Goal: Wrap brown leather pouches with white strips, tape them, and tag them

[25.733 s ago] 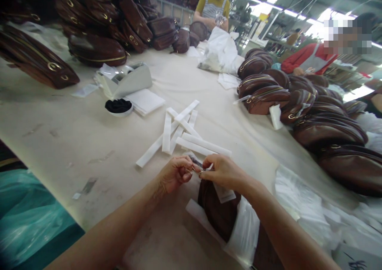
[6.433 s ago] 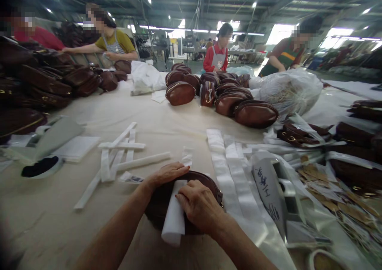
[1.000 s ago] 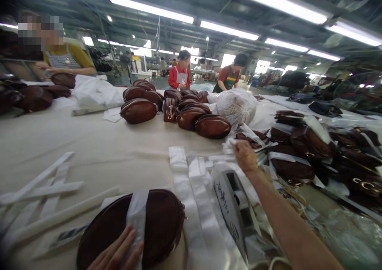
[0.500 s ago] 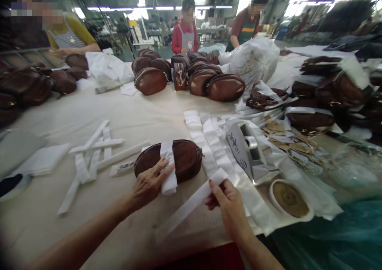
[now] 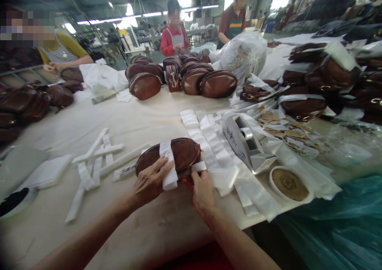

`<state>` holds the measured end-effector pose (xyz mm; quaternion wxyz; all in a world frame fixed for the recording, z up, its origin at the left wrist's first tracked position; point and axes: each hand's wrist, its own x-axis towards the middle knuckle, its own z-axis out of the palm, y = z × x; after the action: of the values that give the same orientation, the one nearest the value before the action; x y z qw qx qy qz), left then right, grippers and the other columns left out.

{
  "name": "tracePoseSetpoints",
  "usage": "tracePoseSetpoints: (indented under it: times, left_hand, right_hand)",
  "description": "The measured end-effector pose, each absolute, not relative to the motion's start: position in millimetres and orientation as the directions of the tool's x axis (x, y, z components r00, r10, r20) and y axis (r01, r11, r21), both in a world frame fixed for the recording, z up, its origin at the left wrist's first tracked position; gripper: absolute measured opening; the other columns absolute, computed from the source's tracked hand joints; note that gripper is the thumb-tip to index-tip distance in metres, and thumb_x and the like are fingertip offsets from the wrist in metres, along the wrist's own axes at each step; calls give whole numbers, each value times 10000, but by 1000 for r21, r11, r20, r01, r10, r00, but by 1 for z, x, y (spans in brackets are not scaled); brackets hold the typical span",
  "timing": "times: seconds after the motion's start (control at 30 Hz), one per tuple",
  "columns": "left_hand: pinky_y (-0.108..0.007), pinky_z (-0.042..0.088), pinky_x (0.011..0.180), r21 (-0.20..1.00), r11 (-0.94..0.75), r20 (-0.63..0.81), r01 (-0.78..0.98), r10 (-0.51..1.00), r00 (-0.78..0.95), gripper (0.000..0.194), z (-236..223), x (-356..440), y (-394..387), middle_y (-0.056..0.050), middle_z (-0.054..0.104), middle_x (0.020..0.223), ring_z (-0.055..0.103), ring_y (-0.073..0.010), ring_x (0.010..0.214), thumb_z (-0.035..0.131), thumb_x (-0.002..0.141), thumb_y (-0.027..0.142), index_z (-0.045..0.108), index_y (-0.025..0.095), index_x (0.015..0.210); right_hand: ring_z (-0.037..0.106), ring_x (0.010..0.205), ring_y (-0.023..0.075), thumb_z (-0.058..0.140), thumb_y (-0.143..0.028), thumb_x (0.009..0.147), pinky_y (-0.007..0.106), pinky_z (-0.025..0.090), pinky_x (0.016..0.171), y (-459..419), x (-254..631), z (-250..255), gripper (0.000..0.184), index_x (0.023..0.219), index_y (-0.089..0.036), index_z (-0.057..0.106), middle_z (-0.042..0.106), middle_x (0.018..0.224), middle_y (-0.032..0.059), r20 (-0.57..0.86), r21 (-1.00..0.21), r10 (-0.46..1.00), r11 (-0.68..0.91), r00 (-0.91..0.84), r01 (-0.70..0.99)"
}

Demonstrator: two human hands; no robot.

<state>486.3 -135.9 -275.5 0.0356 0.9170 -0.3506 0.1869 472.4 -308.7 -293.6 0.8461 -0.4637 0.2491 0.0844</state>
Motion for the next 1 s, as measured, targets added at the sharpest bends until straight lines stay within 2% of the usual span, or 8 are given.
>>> tracePoseSetpoints:
  times: [0.13,0.2,0.27,0.37,0.5,0.6,0.73,1.0]
  left_hand:
    - [-385,540,810,-133,-760,414,-636,-626,661,403,-286,483,-140,-217,539,1181,522,-323,1156,429,834,119,459,90,1235]
    - [-389,537,795,-166,-760,450,-628,-625,638,382,-289,482,-142,-232,546,1166,522,-341,1153,401,837,73,482,66,1210]
    - [-390,535,789,-173,-764,473,-621,-618,628,369,-291,480,-143,-235,557,1149,529,-352,1141,391,838,54,500,52,1190]
    - [-398,522,819,-142,-776,475,-614,-598,645,370,-294,478,-144,-229,558,1162,515,-344,1163,385,845,52,505,59,1195]
    - [-400,506,848,-95,-791,464,-604,-572,676,383,-297,476,-144,-224,540,1199,453,-334,1231,386,855,55,494,79,1221]
    - [-410,487,880,-77,-792,454,-606,-569,686,392,-298,475,-143,-227,523,1222,378,-329,1291,377,870,77,474,82,1250]
    - [-421,465,902,-62,-790,440,-610,-571,693,400,-297,474,-143,-237,497,1248,328,-334,1318,351,886,94,453,73,1272]
    - [-357,438,919,-114,-776,448,-621,-598,665,352,-292,470,-146,-164,564,1133,509,-257,1138,356,908,107,461,51,1240]
  right_hand:
    - [655,650,168,629,-374,721,293,561,611,-321,471,-298,255,898,-204,562,676,784,7,-478,-780,-24,471,878,-412]
    - [648,637,184,593,-356,750,317,557,600,-336,466,-303,202,863,-189,575,673,760,26,-405,-893,11,209,914,-398]
    - [646,680,196,560,-276,762,337,554,646,-353,456,-309,145,870,-187,599,674,782,41,-201,-971,63,-148,978,-190]
    - [625,877,203,464,-119,763,351,526,791,-370,443,-314,280,968,-202,637,662,940,70,149,-869,257,-427,955,251]
    - [587,892,202,480,-47,706,344,515,779,-368,441,-313,423,1047,-235,644,615,954,66,195,-694,450,-565,872,446]
    - [574,847,206,528,-55,672,352,505,739,-360,444,-312,430,1021,-270,661,598,922,52,193,-596,499,-624,845,505]
    - [569,885,188,481,-65,769,309,485,729,-355,440,-315,291,878,-243,684,614,937,60,435,-492,547,-520,715,698]
    - [561,1006,184,454,-33,838,329,454,887,-351,436,-295,271,963,-184,642,659,900,68,679,-268,541,-447,496,854]
